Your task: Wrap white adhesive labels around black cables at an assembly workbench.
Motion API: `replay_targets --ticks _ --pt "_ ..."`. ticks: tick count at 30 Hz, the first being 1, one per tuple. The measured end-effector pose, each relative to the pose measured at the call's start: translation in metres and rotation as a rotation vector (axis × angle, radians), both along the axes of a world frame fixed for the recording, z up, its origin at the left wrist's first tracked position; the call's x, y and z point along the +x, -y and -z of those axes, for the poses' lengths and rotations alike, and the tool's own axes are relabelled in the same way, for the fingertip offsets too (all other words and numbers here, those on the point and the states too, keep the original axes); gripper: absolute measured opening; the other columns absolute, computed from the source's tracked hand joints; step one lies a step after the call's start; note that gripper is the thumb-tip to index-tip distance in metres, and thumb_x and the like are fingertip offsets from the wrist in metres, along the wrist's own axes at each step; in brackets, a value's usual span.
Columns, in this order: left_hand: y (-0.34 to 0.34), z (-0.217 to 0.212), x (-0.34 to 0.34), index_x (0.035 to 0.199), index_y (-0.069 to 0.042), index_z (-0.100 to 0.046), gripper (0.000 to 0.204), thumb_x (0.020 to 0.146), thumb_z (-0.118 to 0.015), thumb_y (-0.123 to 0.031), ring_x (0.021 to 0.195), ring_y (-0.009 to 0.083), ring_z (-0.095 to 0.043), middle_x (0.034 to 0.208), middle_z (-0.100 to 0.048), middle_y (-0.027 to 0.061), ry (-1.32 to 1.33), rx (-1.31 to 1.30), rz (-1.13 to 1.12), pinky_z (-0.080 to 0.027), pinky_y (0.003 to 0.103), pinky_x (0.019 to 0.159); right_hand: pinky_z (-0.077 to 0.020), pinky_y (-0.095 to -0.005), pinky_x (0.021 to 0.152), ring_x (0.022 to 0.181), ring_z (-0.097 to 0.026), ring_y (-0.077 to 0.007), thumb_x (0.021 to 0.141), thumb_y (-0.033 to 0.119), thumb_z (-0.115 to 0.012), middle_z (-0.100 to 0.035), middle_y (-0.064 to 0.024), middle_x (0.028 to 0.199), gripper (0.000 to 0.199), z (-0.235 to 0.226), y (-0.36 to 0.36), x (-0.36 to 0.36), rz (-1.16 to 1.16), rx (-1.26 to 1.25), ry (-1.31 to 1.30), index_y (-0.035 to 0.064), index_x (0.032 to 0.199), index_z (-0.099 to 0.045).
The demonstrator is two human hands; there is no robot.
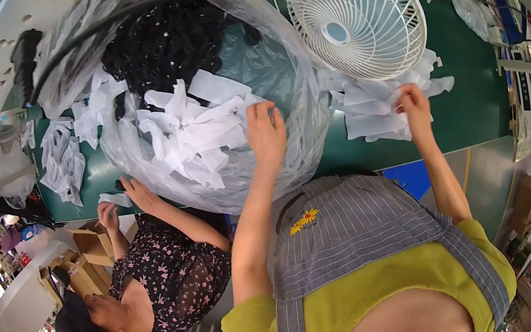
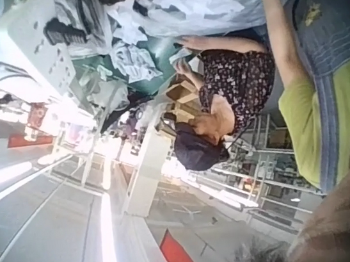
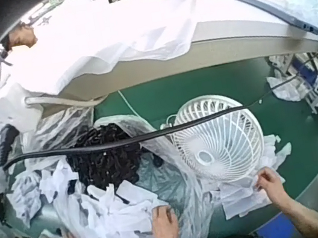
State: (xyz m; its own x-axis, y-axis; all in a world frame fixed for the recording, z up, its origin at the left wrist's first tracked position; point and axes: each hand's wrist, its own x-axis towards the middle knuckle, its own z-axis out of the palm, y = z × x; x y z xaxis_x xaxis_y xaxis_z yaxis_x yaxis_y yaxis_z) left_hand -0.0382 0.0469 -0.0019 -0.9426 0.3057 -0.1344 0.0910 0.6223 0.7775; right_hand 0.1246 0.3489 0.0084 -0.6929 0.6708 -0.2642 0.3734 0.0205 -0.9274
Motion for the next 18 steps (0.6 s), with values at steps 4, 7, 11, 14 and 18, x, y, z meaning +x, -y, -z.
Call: replay_targets --ticks 4,7,11,14,18 --pt "0.008 0.015 -0.015 0.102 -0.004 -0.060 0.021 0.081 -0.064 -0.006 0.096 0.0326 -0.058 0.106 -0.056 0.0129 -0.300 -0.091 0.022 -0.049 0.043 0.075 -0.0491 -0.0245 0.059 0.068 -0.061 -0.0097 0.095 0.010 -0.053 -0.062 -0.0022 0.078 0.010 -0.005 -0.035 0.018 0.031 0.235 0.144 0.0043 0.099 -0.060" --pt "0.017 0.030 -0.019 0.104 -0.005 -0.059 0.025 0.080 -0.066 -0.006 0.099 0.0328 -0.057 0.108 -0.056 0.0123 -0.480 -0.265 0.011 -0.049 0.043 0.077 -0.0507 -0.0277 0.065 0.077 -0.063 -0.0127 0.092 0.005 -0.053 -0.064 -0.0051 0.089 0.014 -0.022 -0.042 0.014 0.067 0.509 0.179 0.0028 0.104 -0.059" --pt "0.030 0.058 -0.014 0.101 -0.006 -0.059 0.025 0.077 -0.067 -0.008 0.096 0.0314 -0.056 0.106 -0.056 0.0108 -0.449 -0.409 0.017 -0.048 0.042 0.077 -0.0519 -0.0356 0.073 0.091 -0.064 -0.0252 0.086 0.000 -0.057 -0.064 -0.0099 0.101 0.023 -0.065 0.050 -0.033 -0.475 0.629 0.084 0.0053 0.108 -0.062" --pt "0.037 0.075 -0.015 0.096 -0.007 -0.058 0.020 0.076 -0.064 -0.008 0.091 0.0300 -0.055 0.099 -0.057 0.0097 -0.529 -0.431 0.002 -0.046 0.041 0.073 -0.0516 -0.0371 0.079 0.094 -0.062 -0.0336 0.087 0.001 -0.059 -0.060 -0.0135 0.105 0.027 -0.042 0.130 -0.110 -0.892 0.602 -0.206 0.0071 0.114 -0.060" --pt "0.042 0.061 -0.011 0.094 -0.008 -0.060 0.020 0.076 -0.063 -0.002 0.090 0.0310 -0.055 0.095 -0.058 0.0090 -0.430 -0.286 0.060 -0.045 0.042 0.075 -0.0521 -0.0457 0.079 0.104 -0.057 -0.0371 0.085 0.009 -0.061 -0.051 -0.0164 0.118 0.039 0.032 0.173 -0.252 -0.597 0.791 -0.235 0.0072 0.122 -0.050"
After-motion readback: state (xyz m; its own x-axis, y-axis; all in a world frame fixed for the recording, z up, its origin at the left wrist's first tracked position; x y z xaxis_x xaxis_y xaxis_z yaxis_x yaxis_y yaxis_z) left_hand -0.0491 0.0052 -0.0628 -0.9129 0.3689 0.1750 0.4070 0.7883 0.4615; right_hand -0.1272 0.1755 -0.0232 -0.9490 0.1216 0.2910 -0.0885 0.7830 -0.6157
